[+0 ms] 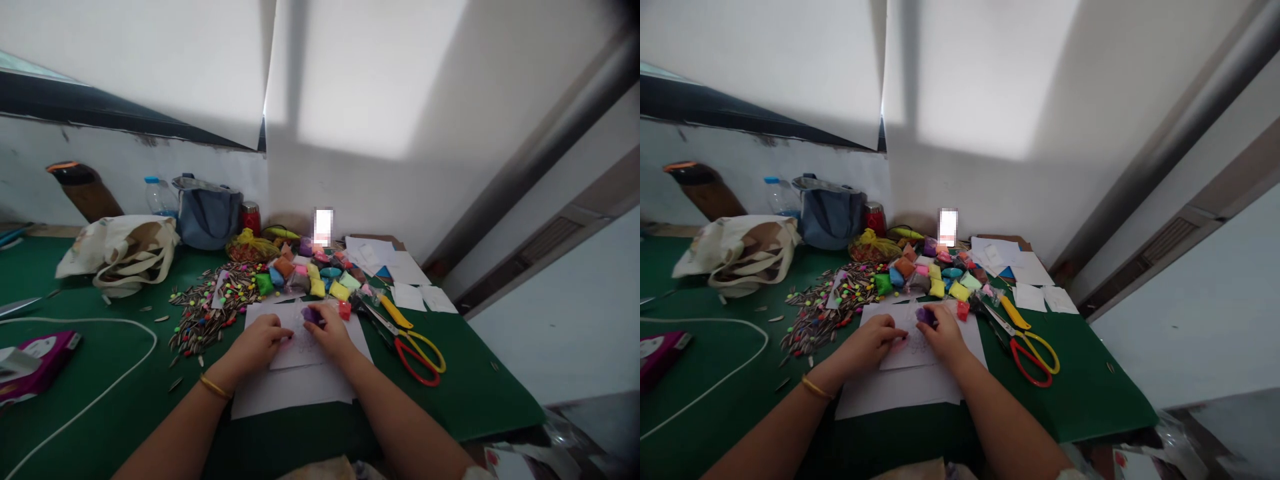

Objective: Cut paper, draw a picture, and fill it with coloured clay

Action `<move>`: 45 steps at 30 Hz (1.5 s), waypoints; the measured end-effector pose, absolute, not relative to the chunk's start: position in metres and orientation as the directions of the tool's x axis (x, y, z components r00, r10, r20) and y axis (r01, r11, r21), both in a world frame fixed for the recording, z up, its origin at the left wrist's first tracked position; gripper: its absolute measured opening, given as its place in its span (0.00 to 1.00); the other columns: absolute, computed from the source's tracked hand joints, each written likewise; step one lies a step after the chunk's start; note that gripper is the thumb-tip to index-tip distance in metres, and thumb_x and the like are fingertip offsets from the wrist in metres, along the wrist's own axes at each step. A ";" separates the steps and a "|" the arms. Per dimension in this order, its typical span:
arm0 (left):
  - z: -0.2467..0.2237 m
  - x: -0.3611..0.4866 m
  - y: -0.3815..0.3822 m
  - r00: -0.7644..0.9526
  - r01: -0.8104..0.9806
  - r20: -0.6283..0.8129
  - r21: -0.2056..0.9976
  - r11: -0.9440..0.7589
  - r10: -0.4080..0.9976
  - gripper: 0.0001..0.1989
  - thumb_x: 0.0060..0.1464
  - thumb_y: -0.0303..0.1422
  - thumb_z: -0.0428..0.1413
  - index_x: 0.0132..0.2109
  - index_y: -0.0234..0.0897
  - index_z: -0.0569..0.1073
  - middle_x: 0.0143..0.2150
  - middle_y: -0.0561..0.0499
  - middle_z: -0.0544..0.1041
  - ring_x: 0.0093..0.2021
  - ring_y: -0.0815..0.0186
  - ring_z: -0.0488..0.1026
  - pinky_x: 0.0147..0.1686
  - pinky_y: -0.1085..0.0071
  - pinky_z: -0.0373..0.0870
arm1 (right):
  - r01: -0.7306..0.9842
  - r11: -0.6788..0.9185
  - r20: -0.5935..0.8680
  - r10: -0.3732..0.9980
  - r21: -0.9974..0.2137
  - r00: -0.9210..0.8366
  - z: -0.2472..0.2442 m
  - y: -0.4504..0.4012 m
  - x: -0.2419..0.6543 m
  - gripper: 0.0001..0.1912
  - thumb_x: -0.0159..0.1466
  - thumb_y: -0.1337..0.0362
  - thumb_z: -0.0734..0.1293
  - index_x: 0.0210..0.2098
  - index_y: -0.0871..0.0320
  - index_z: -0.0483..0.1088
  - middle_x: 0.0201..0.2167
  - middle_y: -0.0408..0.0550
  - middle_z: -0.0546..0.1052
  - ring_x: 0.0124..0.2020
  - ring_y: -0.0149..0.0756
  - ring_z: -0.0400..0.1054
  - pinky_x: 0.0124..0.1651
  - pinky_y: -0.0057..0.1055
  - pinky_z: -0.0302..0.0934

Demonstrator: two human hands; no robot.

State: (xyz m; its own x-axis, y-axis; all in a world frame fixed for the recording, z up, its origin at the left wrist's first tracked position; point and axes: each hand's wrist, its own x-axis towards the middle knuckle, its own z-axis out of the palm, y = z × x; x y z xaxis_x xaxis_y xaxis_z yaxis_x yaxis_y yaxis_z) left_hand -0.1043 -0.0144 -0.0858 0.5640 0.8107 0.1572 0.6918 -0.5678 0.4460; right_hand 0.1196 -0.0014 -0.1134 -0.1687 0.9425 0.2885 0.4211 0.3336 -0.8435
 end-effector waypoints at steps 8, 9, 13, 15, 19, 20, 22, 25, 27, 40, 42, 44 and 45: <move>-0.089 -0.105 -0.013 0.557 0.709 0.140 0.432 -0.557 0.818 0.15 0.58 0.29 0.51 0.46 0.45 0.80 0.38 0.46 0.73 0.42 0.61 0.70 0.43 0.66 0.66 | 0.426 0.352 0.301 0.936 -0.833 -0.185 -0.118 0.000 0.120 0.19 0.59 0.63 0.70 0.50 0.55 0.70 0.47 0.51 0.72 0.48 0.42 0.67 0.47 0.39 0.66; -0.089 -0.105 -0.013 0.547 0.702 0.160 0.448 -0.554 0.822 0.15 0.58 0.30 0.51 0.46 0.45 0.80 0.37 0.47 0.73 0.42 0.61 0.71 0.43 0.66 0.66 | 0.427 0.350 0.298 0.936 -0.834 -0.186 -0.118 0.000 0.120 0.20 0.59 0.63 0.71 0.51 0.55 0.69 0.47 0.51 0.72 0.48 0.42 0.67 0.48 0.39 0.66; -0.091 -0.103 -0.014 0.325 0.667 0.358 0.569 -0.480 0.875 0.13 0.61 0.34 0.49 0.47 0.40 0.77 0.41 0.47 0.75 0.44 0.61 0.72 0.46 0.65 0.68 | 0.444 0.406 0.346 0.914 -0.799 -0.214 -0.116 -0.003 0.118 0.26 0.58 0.64 0.71 0.55 0.53 0.67 0.51 0.51 0.71 0.52 0.42 0.66 0.54 0.42 0.64; -0.091 -0.101 -0.015 0.178 0.617 0.395 0.669 -0.415 0.901 0.13 0.62 0.37 0.50 0.47 0.39 0.74 0.43 0.47 0.75 0.43 0.62 0.72 0.45 0.65 0.69 | 0.455 0.493 0.420 0.870 -0.741 -0.258 -0.114 -0.007 0.117 0.29 0.57 0.65 0.72 0.57 0.52 0.65 0.52 0.52 0.70 0.53 0.43 0.65 0.57 0.43 0.62; -0.090 -0.094 -0.018 0.099 0.445 0.286 0.844 -0.300 0.953 0.10 0.59 0.39 0.52 0.41 0.39 0.71 0.37 0.52 0.75 0.35 0.66 0.72 0.36 0.71 0.70 | 0.451 0.613 0.528 0.789 -0.649 -0.313 -0.109 -0.014 0.114 0.29 0.58 0.66 0.72 0.58 0.52 0.65 0.51 0.54 0.68 0.53 0.43 0.65 0.57 0.43 0.62; -0.089 -0.092 -0.018 0.092 0.410 0.269 0.867 -0.282 0.959 0.09 0.58 0.40 0.53 0.40 0.39 0.71 0.35 0.53 0.74 0.34 0.67 0.72 0.34 0.71 0.70 | 0.450 0.623 0.538 0.781 -0.639 -0.318 -0.108 -0.015 0.113 0.28 0.58 0.66 0.72 0.57 0.52 0.65 0.51 0.54 0.68 0.52 0.43 0.65 0.57 0.42 0.62; -0.086 -0.088 -0.019 0.078 0.338 0.247 0.905 -0.258 0.966 0.09 0.55 0.40 0.56 0.37 0.39 0.70 0.32 0.54 0.73 0.32 0.67 0.71 0.34 0.72 0.69 | 0.450 0.637 0.549 0.770 -0.626 -0.326 -0.106 -0.018 0.112 0.26 0.58 0.65 0.72 0.55 0.52 0.67 0.50 0.53 0.69 0.51 0.43 0.66 0.56 0.42 0.63; -0.081 -0.084 -0.021 0.071 0.204 0.210 0.954 -0.221 0.975 0.10 0.52 0.39 0.58 0.35 0.38 0.69 0.29 0.56 0.72 0.32 0.67 0.72 0.34 0.71 0.70 | 0.448 0.649 0.559 0.759 -0.614 -0.333 -0.100 -0.020 0.112 0.22 0.59 0.64 0.72 0.52 0.53 0.69 0.47 0.53 0.71 0.49 0.43 0.66 0.54 0.41 0.64; -0.079 -0.082 -0.022 0.068 0.124 0.172 0.976 -0.180 0.983 0.11 0.50 0.38 0.60 0.36 0.38 0.68 0.30 0.56 0.73 0.32 0.67 0.73 0.36 0.70 0.71 | 0.452 0.650 0.562 0.758 -0.611 -0.331 -0.095 -0.021 0.113 0.20 0.59 0.63 0.72 0.51 0.54 0.69 0.46 0.52 0.72 0.48 0.43 0.67 0.52 0.40 0.64; -0.080 -0.077 -0.025 0.139 0.008 0.095 0.995 -0.097 0.986 0.09 0.52 0.37 0.58 0.35 0.37 0.67 0.28 0.55 0.73 0.31 0.68 0.72 0.33 0.70 0.71 | 0.478 0.641 0.574 0.762 -0.601 -0.300 -0.089 -0.021 0.115 0.10 0.64 0.68 0.66 0.44 0.54 0.73 0.41 0.50 0.74 0.44 0.40 0.68 0.49 0.38 0.64; -0.080 -0.076 -0.026 0.140 0.004 0.050 0.999 -0.051 0.989 0.11 0.49 0.37 0.60 0.36 0.38 0.67 0.29 0.55 0.73 0.31 0.68 0.72 0.31 0.72 0.71 | 0.474 0.648 0.586 0.755 -0.597 -0.294 -0.088 -0.022 0.115 0.10 0.64 0.68 0.65 0.44 0.55 0.73 0.41 0.50 0.75 0.45 0.40 0.68 0.49 0.38 0.64; -0.079 -0.076 -0.027 0.130 -0.001 0.003 1.000 -0.003 0.992 0.13 0.46 0.37 0.62 0.36 0.38 0.67 0.31 0.56 0.72 0.32 0.68 0.73 0.28 0.73 0.71 | 0.472 0.652 0.592 0.751 -0.593 -0.293 -0.088 -0.022 0.114 0.10 0.64 0.68 0.65 0.44 0.55 0.73 0.41 0.51 0.75 0.45 0.40 0.68 0.49 0.39 0.64; -0.078 -0.075 -0.027 0.126 -0.003 -0.011 1.000 0.012 0.992 0.14 0.45 0.37 0.62 0.36 0.38 0.67 0.31 0.56 0.72 0.32 0.68 0.73 0.28 0.73 0.71 | 0.474 0.651 0.592 0.751 -0.593 -0.292 -0.088 -0.022 0.114 0.10 0.64 0.68 0.65 0.44 0.54 0.73 0.41 0.51 0.75 0.45 0.40 0.68 0.49 0.39 0.64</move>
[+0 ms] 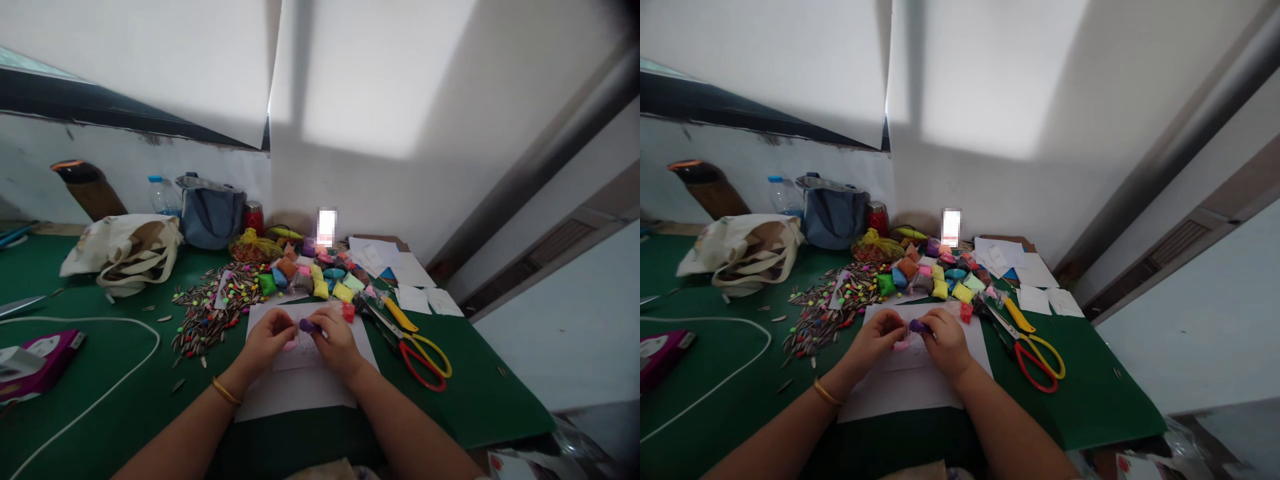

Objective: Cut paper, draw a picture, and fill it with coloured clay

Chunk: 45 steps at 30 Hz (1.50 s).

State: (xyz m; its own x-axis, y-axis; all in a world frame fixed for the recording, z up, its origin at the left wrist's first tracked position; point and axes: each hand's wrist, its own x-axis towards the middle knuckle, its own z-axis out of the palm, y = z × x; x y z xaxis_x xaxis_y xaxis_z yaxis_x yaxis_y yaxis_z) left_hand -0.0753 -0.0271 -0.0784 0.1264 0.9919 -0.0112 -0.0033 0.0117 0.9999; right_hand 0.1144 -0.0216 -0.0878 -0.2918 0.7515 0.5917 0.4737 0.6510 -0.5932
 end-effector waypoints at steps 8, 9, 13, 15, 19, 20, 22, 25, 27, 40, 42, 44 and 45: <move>-0.073 -0.075 -0.029 0.137 -0.038 -0.015 0.999 0.020 0.991 0.14 0.45 0.36 0.63 0.36 0.38 0.67 0.32 0.55 0.72 0.33 0.68 0.73 0.29 0.74 0.73 | 0.495 0.638 0.582 0.761 -0.589 -0.288 -0.088 -0.023 0.114 0.12 0.63 0.70 0.65 0.46 0.54 0.73 0.43 0.51 0.74 0.46 0.40 0.68 0.51 0.39 0.64; -0.073 -0.075 -0.029 0.138 -0.042 -0.013 0.999 0.019 0.990 0.14 0.45 0.36 0.63 0.37 0.38 0.68 0.32 0.55 0.72 0.33 0.68 0.73 0.29 0.74 0.73 | 0.497 0.638 0.582 0.760 -0.587 -0.288 -0.088 -0.023 0.114 0.13 0.63 0.70 0.65 0.46 0.54 0.73 0.43 0.51 0.74 0.46 0.40 0.68 0.51 0.39 0.64; -0.074 -0.075 -0.029 0.140 -0.049 0.008 0.999 -0.001 0.990 0.15 0.45 0.37 0.63 0.37 0.38 0.68 0.32 0.55 0.72 0.33 0.68 0.74 0.29 0.73 0.73 | 0.497 0.642 0.589 0.756 -0.584 -0.285 -0.089 -0.022 0.114 0.13 0.62 0.71 0.65 0.46 0.54 0.72 0.42 0.51 0.74 0.46 0.41 0.67 0.51 0.39 0.64; -0.074 -0.075 -0.030 0.140 -0.041 0.009 0.999 -0.003 0.990 0.16 0.44 0.38 0.64 0.37 0.38 0.67 0.32 0.55 0.72 0.33 0.67 0.74 0.30 0.72 0.74 | 0.493 0.648 0.595 0.751 -0.580 -0.287 -0.091 -0.021 0.114 0.13 0.62 0.70 0.65 0.45 0.54 0.72 0.42 0.50 0.74 0.46 0.41 0.67 0.51 0.39 0.64; -0.070 -0.073 -0.032 0.143 -0.064 -0.034 0.997 0.044 0.989 0.19 0.43 0.39 0.64 0.39 0.39 0.66 0.34 0.55 0.73 0.34 0.66 0.75 0.31 0.69 0.75 | 0.499 0.650 0.598 0.748 -0.573 -0.288 -0.094 -0.021 0.114 0.13 0.62 0.70 0.65 0.46 0.54 0.72 0.43 0.51 0.73 0.46 0.41 0.68 0.50 0.40 0.64; -0.070 -0.073 -0.033 0.142 -0.073 -0.044 0.996 0.055 0.989 0.19 0.43 0.39 0.64 0.39 0.40 0.65 0.34 0.55 0.73 0.34 0.66 0.75 0.30 0.69 0.75 | 0.501 0.648 0.595 0.750 -0.573 -0.289 -0.094 -0.021 0.114 0.13 0.62 0.70 0.65 0.46 0.53 0.72 0.43 0.51 0.73 0.46 0.41 0.68 0.50 0.40 0.64; -0.069 -0.072 -0.033 0.134 -0.076 -0.042 0.996 0.053 0.990 0.19 0.43 0.38 0.63 0.39 0.40 0.65 0.33 0.55 0.74 0.33 0.66 0.75 0.30 0.69 0.75 | 0.505 0.647 0.594 0.751 -0.571 -0.290 -0.094 -0.021 0.114 0.13 0.62 0.70 0.65 0.46 0.53 0.72 0.43 0.51 0.73 0.46 0.41 0.67 0.50 0.39 0.64; -0.071 -0.071 -0.031 0.123 -0.051 0.006 0.999 0.001 0.992 0.17 0.43 0.37 0.63 0.38 0.39 0.65 0.31 0.56 0.74 0.32 0.67 0.74 0.30 0.71 0.73 | 0.508 0.651 0.599 0.746 -0.564 -0.291 -0.092 -0.022 0.113 0.13 0.62 0.70 0.65 0.46 0.54 0.72 0.43 0.51 0.73 0.46 0.41 0.67 0.50 0.39 0.64; -0.075 -0.072 -0.030 0.120 -0.020 0.036 0.999 -0.034 0.992 0.15 0.44 0.36 0.62 0.35 0.39 0.65 0.30 0.56 0.73 0.31 0.68 0.74 0.30 0.72 0.72 | 0.508 0.656 0.599 0.742 -0.557 -0.301 -0.091 -0.022 0.113 0.13 0.62 0.70 0.65 0.46 0.53 0.72 0.42 0.51 0.73 0.46 0.41 0.68 0.50 0.39 0.65; -0.087 -0.080 -0.024 0.131 0.428 0.307 0.840 -0.333 0.943 0.10 0.55 0.31 0.52 0.39 0.40 0.78 0.39 0.48 0.77 0.42 0.62 0.73 0.45 0.67 0.70 | 0.465 0.696 0.632 0.708 -0.548 -0.315 -0.092 -0.022 0.112 0.13 0.63 0.69 0.65 0.47 0.53 0.72 0.42 0.51 0.73 0.44 0.40 0.68 0.47 0.38 0.66; -0.088 -0.081 -0.023 0.203 0.435 0.295 0.827 -0.356 0.933 0.11 0.57 0.32 0.52 0.42 0.40 0.78 0.40 0.48 0.76 0.43 0.62 0.73 0.45 0.67 0.70 | 0.463 0.705 0.645 0.697 -0.537 -0.314 -0.093 -0.021 0.113 0.12 0.63 0.70 0.65 0.46 0.54 0.73 0.42 0.51 0.74 0.44 0.39 0.68 0.47 0.38 0.66; -0.088 -0.081 -0.022 0.256 0.442 0.279 0.817 -0.369 0.925 0.11 0.57 0.33 0.53 0.43 0.40 0.78 0.39 0.48 0.76 0.42 0.62 0.73 0.44 0.67 0.71 | 0.470 0.711 0.658 0.687 -0.523 -0.308 -0.095 -0.019 0.113 0.11 0.63 0.70 0.65 0.44 0.55 0.74 0.41 0.51 0.74 0.43 0.39 0.69 0.47 0.38 0.66; -0.088 -0.082 -0.022 0.275 0.444 0.274 0.814 -0.375 0.921 0.10 0.57 0.34 0.53 0.43 0.40 0.78 0.39 0.48 0.76 0.42 0.62 0.73 0.43 0.67 0.72 | 0.474 0.712 0.662 0.684 -0.517 -0.305 -0.096 -0.018 0.114 0.10 0.63 0.70 0.65 0.44 0.55 0.74 0.41 0.51 0.74 0.43 0.39 0.69 0.47 0.38 0.66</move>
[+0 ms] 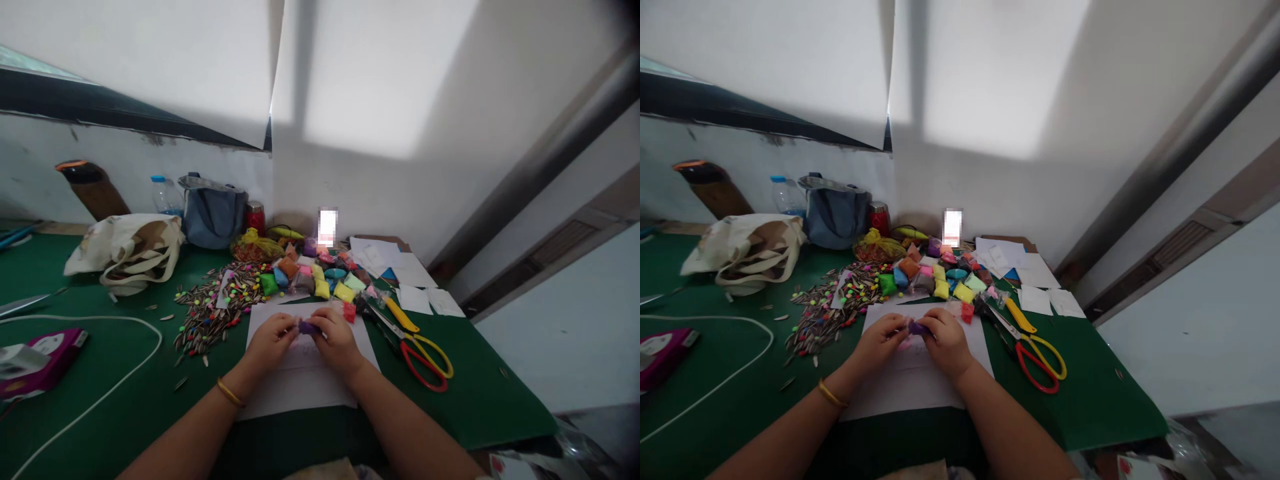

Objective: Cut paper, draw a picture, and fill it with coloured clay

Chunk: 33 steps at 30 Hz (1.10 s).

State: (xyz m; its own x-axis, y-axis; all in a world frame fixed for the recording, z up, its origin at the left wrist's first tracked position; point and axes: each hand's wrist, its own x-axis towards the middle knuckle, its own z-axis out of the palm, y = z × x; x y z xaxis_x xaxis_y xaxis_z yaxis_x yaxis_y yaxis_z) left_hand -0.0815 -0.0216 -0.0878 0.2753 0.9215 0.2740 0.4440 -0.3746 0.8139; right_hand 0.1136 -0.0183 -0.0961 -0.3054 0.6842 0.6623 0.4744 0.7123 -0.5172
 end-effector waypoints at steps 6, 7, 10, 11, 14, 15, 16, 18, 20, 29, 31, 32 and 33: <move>-0.087 -0.082 -0.021 0.338 0.407 0.269 0.823 -0.397 0.902 0.13 0.57 0.32 0.55 0.48 0.41 0.76 0.42 0.48 0.75 0.42 0.62 0.73 0.39 0.69 0.74 | 0.504 0.697 0.653 0.695 -0.510 -0.302 -0.097 -0.018 0.114 0.12 0.62 0.74 0.64 0.43 0.55 0.74 0.41 0.51 0.74 0.43 0.40 0.69 0.46 0.37 0.66; -0.087 -0.082 -0.022 0.342 0.412 0.269 0.819 -0.400 0.901 0.14 0.56 0.32 0.55 0.49 0.41 0.76 0.43 0.48 0.75 0.42 0.63 0.73 0.38 0.69 0.74 | 0.510 0.694 0.647 0.698 -0.508 -0.306 -0.097 -0.018 0.114 0.13 0.61 0.74 0.64 0.43 0.55 0.74 0.41 0.51 0.74 0.43 0.40 0.69 0.46 0.37 0.66; -0.087 -0.082 -0.024 0.339 0.484 0.278 0.768 -0.420 0.899 0.13 0.56 0.31 0.56 0.49 0.42 0.76 0.44 0.48 0.75 0.41 0.63 0.73 0.39 0.69 0.73 | 0.526 0.689 0.626 0.706 -0.498 -0.332 -0.098 -0.018 0.113 0.13 0.61 0.74 0.64 0.43 0.56 0.74 0.40 0.51 0.75 0.42 0.40 0.69 0.45 0.36 0.66; -0.086 -0.082 -0.025 0.336 0.516 0.292 0.738 -0.434 0.895 0.13 0.56 0.31 0.57 0.48 0.43 0.76 0.44 0.48 0.75 0.41 0.64 0.73 0.40 0.68 0.73 | 0.530 0.690 0.620 0.706 -0.493 -0.343 -0.098 -0.018 0.113 0.13 0.60 0.74 0.64 0.42 0.56 0.74 0.39 0.51 0.75 0.41 0.40 0.69 0.44 0.36 0.66; -0.084 -0.083 -0.028 0.336 0.581 0.367 0.644 -0.498 0.867 0.11 0.55 0.31 0.58 0.46 0.43 0.77 0.42 0.50 0.76 0.41 0.63 0.73 0.43 0.67 0.71 | 0.529 0.701 0.613 0.697 -0.478 -0.371 -0.100 -0.018 0.111 0.12 0.60 0.73 0.65 0.41 0.56 0.74 0.39 0.51 0.75 0.40 0.40 0.68 0.43 0.36 0.65; -0.083 -0.083 -0.028 0.336 0.594 0.388 0.619 -0.513 0.858 0.10 0.55 0.32 0.58 0.45 0.43 0.77 0.41 0.50 0.76 0.41 0.63 0.73 0.43 0.67 0.71 | 0.525 0.706 0.615 0.693 -0.475 -0.376 -0.100 -0.019 0.110 0.12 0.60 0.73 0.65 0.41 0.56 0.74 0.40 0.51 0.75 0.41 0.40 0.68 0.43 0.36 0.65; -0.083 -0.083 -0.028 0.338 0.605 0.403 0.599 -0.524 0.850 0.08 0.55 0.32 0.59 0.44 0.43 0.78 0.40 0.50 0.76 0.41 0.63 0.73 0.43 0.68 0.70 | 0.521 0.710 0.615 0.690 -0.474 -0.382 -0.100 -0.019 0.110 0.11 0.60 0.73 0.65 0.41 0.56 0.74 0.40 0.52 0.75 0.41 0.40 0.68 0.44 0.36 0.65; -0.083 -0.083 -0.029 0.334 0.627 0.421 0.570 -0.532 0.844 0.05 0.56 0.32 0.59 0.39 0.42 0.78 0.38 0.50 0.76 0.41 0.63 0.73 0.42 0.68 0.70 | 0.513 0.714 0.613 0.688 -0.477 -0.388 -0.101 -0.020 0.109 0.11 0.61 0.72 0.65 0.42 0.56 0.74 0.40 0.52 0.75 0.41 0.40 0.68 0.44 0.37 0.65; -0.084 -0.083 -0.028 0.329 0.640 0.440 0.547 -0.540 0.836 0.03 0.56 0.32 0.58 0.36 0.41 0.78 0.37 0.50 0.76 0.40 0.63 0.73 0.41 0.68 0.70 | 0.506 0.715 0.608 0.689 -0.483 -0.394 -0.100 -0.020 0.109 0.10 0.62 0.71 0.65 0.42 0.56 0.73 0.41 0.52 0.74 0.42 0.40 0.68 0.45 0.37 0.65; -0.088 -0.084 -0.026 0.284 0.647 0.487 0.539 -0.540 0.826 0.04 0.58 0.32 0.57 0.38 0.40 0.77 0.38 0.49 0.76 0.41 0.62 0.73 0.43 0.66 0.69 | 0.500 0.710 0.613 0.694 -0.496 -0.377 -0.094 -0.020 0.110 0.13 0.61 0.73 0.64 0.44 0.56 0.72 0.41 0.52 0.73 0.42 0.40 0.67 0.45 0.37 0.65; -0.087 -0.084 -0.026 0.290 0.624 0.457 0.576 -0.528 0.841 0.05 0.59 0.32 0.56 0.40 0.40 0.77 0.39 0.49 0.76 0.42 0.62 0.72 0.44 0.66 0.69 | 0.500 0.715 0.631 0.686 -0.489 -0.363 -0.093 -0.019 0.111 0.13 0.61 0.73 0.64 0.44 0.55 0.72 0.41 0.51 0.73 0.42 0.40 0.67 0.45 0.38 0.65; -0.087 -0.084 -0.025 0.294 0.610 0.438 0.598 -0.519 0.850 0.06 0.59 0.32 0.55 0.41 0.40 0.77 0.40 0.49 0.76 0.43 0.62 0.72 0.45 0.65 0.69 | 0.498 0.719 0.641 0.679 -0.485 -0.357 -0.093 -0.019 0.111 0.13 0.62 0.73 0.64 0.45 0.55 0.72 0.41 0.52 0.73 0.42 0.40 0.67 0.45 0.38 0.65; -0.087 -0.084 -0.025 0.300 0.598 0.416 0.619 -0.510 0.858 0.07 0.60 0.32 0.54 0.41 0.40 0.77 0.41 0.48 0.76 0.43 0.62 0.72 0.45 0.65 0.69 | 0.494 0.724 0.649 0.673 -0.481 -0.354 -0.093 -0.019 0.111 0.13 0.63 0.72 0.64 0.45 0.55 0.72 0.41 0.52 0.73 0.43 0.40 0.67 0.45 0.38 0.66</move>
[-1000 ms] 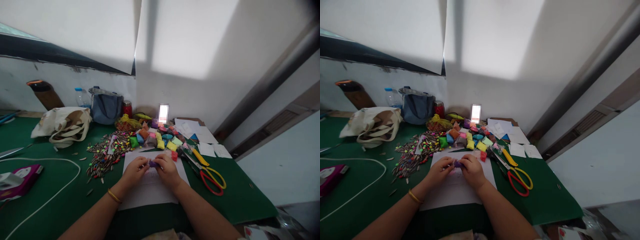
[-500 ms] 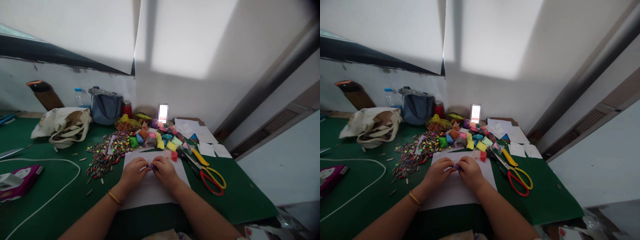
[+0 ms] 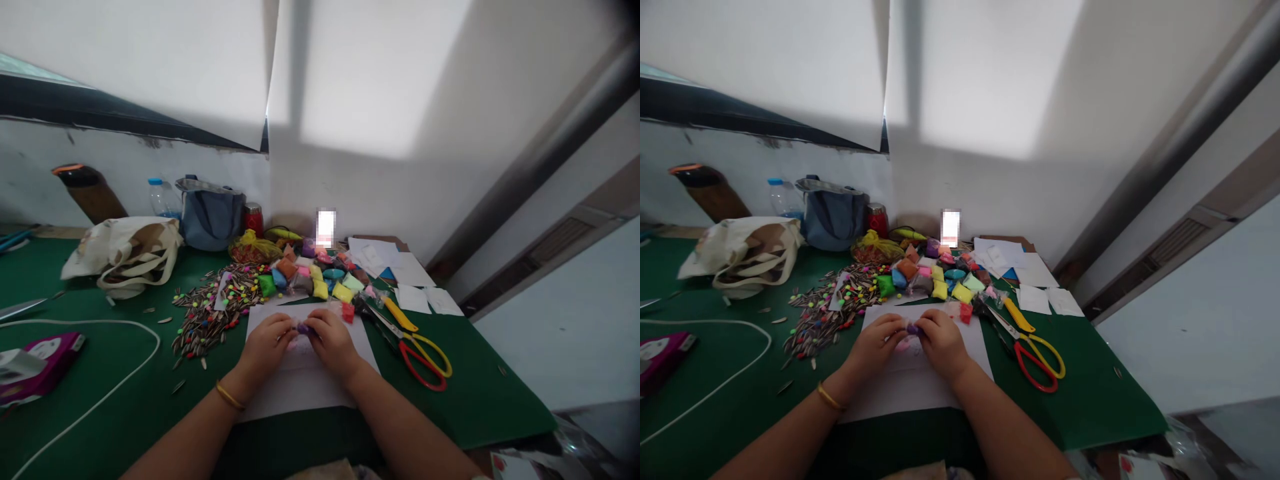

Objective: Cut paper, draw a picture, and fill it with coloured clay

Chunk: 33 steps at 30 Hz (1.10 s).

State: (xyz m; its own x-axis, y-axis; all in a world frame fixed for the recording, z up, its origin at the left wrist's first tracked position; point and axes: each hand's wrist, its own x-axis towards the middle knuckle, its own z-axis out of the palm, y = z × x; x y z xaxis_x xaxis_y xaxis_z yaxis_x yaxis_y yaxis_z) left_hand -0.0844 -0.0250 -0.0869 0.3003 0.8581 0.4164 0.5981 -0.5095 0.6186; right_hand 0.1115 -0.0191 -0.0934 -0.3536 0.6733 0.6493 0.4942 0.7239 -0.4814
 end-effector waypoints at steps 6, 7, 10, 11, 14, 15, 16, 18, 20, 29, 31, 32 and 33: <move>-0.088 -0.084 -0.021 0.358 0.527 0.314 0.710 -0.467 0.880 0.08 0.58 0.32 0.53 0.35 0.39 0.77 0.40 0.48 0.74 0.42 0.63 0.72 0.43 0.67 0.71 | 0.484 0.757 0.685 0.630 -0.438 -0.366 -0.097 -0.020 0.111 0.13 0.62 0.73 0.63 0.45 0.55 0.72 0.42 0.53 0.73 0.44 0.40 0.67 0.46 0.38 0.66; -0.087 -0.084 -0.020 0.351 0.512 0.325 0.718 -0.471 0.878 0.07 0.57 0.32 0.54 0.35 0.39 0.77 0.41 0.48 0.74 0.42 0.63 0.72 0.43 0.67 0.71 | 0.474 0.758 0.681 0.633 -0.448 -0.369 -0.097 -0.021 0.111 0.14 0.62 0.74 0.63 0.44 0.55 0.72 0.42 0.52 0.72 0.44 0.40 0.67 0.46 0.38 0.66; -0.085 -0.084 -0.022 0.299 0.494 0.418 0.701 -0.514 0.858 0.04 0.55 0.31 0.57 0.34 0.38 0.77 0.41 0.48 0.73 0.44 0.62 0.71 0.45 0.66 0.71 | 0.408 0.746 0.646 0.663 -0.526 -0.378 -0.094 -0.023 0.110 0.17 0.59 0.76 0.64 0.45 0.55 0.70 0.44 0.52 0.71 0.46 0.39 0.67 0.47 0.37 0.66; -0.084 -0.083 -0.024 0.282 0.499 0.452 0.684 -0.532 0.846 0.03 0.55 0.30 0.57 0.35 0.39 0.77 0.41 0.48 0.73 0.44 0.62 0.71 0.46 0.65 0.71 | 0.381 0.733 0.627 0.680 -0.563 -0.381 -0.092 -0.024 0.110 0.19 0.57 0.76 0.64 0.46 0.55 0.69 0.46 0.52 0.70 0.47 0.40 0.66 0.48 0.37 0.66; -0.081 -0.083 -0.028 0.235 0.534 0.539 0.623 -0.571 0.809 0.04 0.55 0.29 0.57 0.37 0.39 0.77 0.42 0.48 0.72 0.45 0.62 0.70 0.46 0.64 0.71 | 0.298 0.659 0.540 0.744 -0.690 -0.394 -0.090 -0.025 0.111 0.23 0.55 0.74 0.66 0.50 0.54 0.66 0.53 0.54 0.65 0.52 0.41 0.64 0.50 0.37 0.66; -0.081 -0.083 -0.030 0.226 0.548 0.559 0.604 -0.578 0.798 0.04 0.55 0.29 0.57 0.38 0.40 0.77 0.42 0.48 0.71 0.45 0.62 0.70 0.46 0.63 0.71 | 0.274 0.627 0.512 0.765 -0.729 -0.390 -0.090 -0.025 0.112 0.23 0.56 0.72 0.67 0.51 0.54 0.66 0.55 0.54 0.64 0.52 0.41 0.64 0.50 0.36 0.66; -0.081 -0.083 -0.031 0.219 0.560 0.575 0.588 -0.584 0.789 0.05 0.56 0.29 0.57 0.39 0.40 0.77 0.43 0.48 0.71 0.46 0.62 0.70 0.47 0.63 0.71 | 0.254 0.597 0.487 0.784 -0.761 -0.384 -0.091 -0.024 0.112 0.21 0.58 0.69 0.67 0.51 0.54 0.66 0.55 0.54 0.64 0.52 0.41 0.64 0.49 0.36 0.67; -0.082 -0.083 -0.031 0.213 0.570 0.594 0.569 -0.593 0.776 0.06 0.56 0.29 0.57 0.41 0.42 0.78 0.44 0.47 0.71 0.46 0.61 0.70 0.47 0.63 0.71 | 0.219 0.552 0.457 0.811 -0.805 -0.364 -0.095 -0.022 0.113 0.17 0.61 0.66 0.67 0.50 0.55 0.66 0.52 0.53 0.67 0.50 0.40 0.65 0.48 0.35 0.67; -0.084 -0.083 -0.030 0.223 0.565 0.592 0.569 -0.598 0.774 0.08 0.57 0.30 0.57 0.44 0.42 0.78 0.44 0.47 0.72 0.47 0.61 0.70 0.47 0.63 0.71 | 0.205 0.530 0.448 0.827 -0.823 -0.341 -0.097 -0.020 0.113 0.14 0.62 0.65 0.66 0.48 0.55 0.66 0.47 0.51 0.70 0.47 0.39 0.67 0.47 0.35 0.67; -0.085 -0.078 -0.030 0.236 0.545 0.499 0.643 -0.539 0.834 0.09 0.55 0.35 0.60 0.44 0.40 0.78 0.43 0.47 0.73 0.46 0.60 0.71 0.48 0.62 0.70 | 0.295 0.601 0.520 0.796 -0.743 -0.310 -0.091 -0.022 0.109 0.09 0.60 0.71 0.64 0.40 0.56 0.69 0.36 0.46 0.73 0.37 0.35 0.67 0.41 0.32 0.63; -0.083 -0.079 -0.030 0.249 0.505 0.497 0.666 -0.549 0.831 0.07 0.57 0.34 0.59 0.43 0.39 0.78 0.43 0.47 0.73 0.45 0.61 0.71 0.47 0.63 0.71 | 0.303 0.586 0.512 0.808 -0.752 -0.292 -0.092 -0.023 0.110 0.09 0.60 0.70 0.64 0.40 0.56 0.69 0.35 0.45 0.73 0.36 0.34 0.67 0.40 0.31 0.63; -0.083 -0.079 -0.029 0.264 0.479 0.498 0.676 -0.560 0.826 0.07 0.58 0.34 0.58 0.42 0.39 0.78 0.43 0.47 0.73 0.45 0.62 0.71 0.47 0.64 0.71 | 0.309 0.572 0.504 0.818 -0.760 -0.276 -0.092 -0.023 0.110 0.09 0.60 0.70 0.64 0.40 0.56 0.69 0.35 0.45 0.73 0.36 0.34 0.67 0.40 0.31 0.63; -0.082 -0.080 -0.029 0.281 0.455 0.498 0.684 -0.570 0.821 0.07 0.59 0.33 0.56 0.43 0.39 0.77 0.43 0.47 0.73 0.45 0.62 0.71 0.47 0.64 0.71 | 0.315 0.560 0.497 0.827 -0.766 -0.262 -0.093 -0.023 0.111 0.09 0.59 0.71 0.64 0.40 0.56 0.69 0.35 0.45 0.73 0.36 0.34 0.67 0.40 0.31 0.63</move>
State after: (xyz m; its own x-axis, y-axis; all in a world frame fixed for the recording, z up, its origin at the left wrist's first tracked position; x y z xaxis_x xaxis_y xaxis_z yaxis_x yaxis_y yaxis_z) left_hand -0.0801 -0.0289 -0.0821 0.2807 0.8207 0.4977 0.4552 -0.5703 0.6838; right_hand 0.1110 -0.0227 -0.0927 -0.2622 0.8274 0.4967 0.3151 0.5599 -0.7663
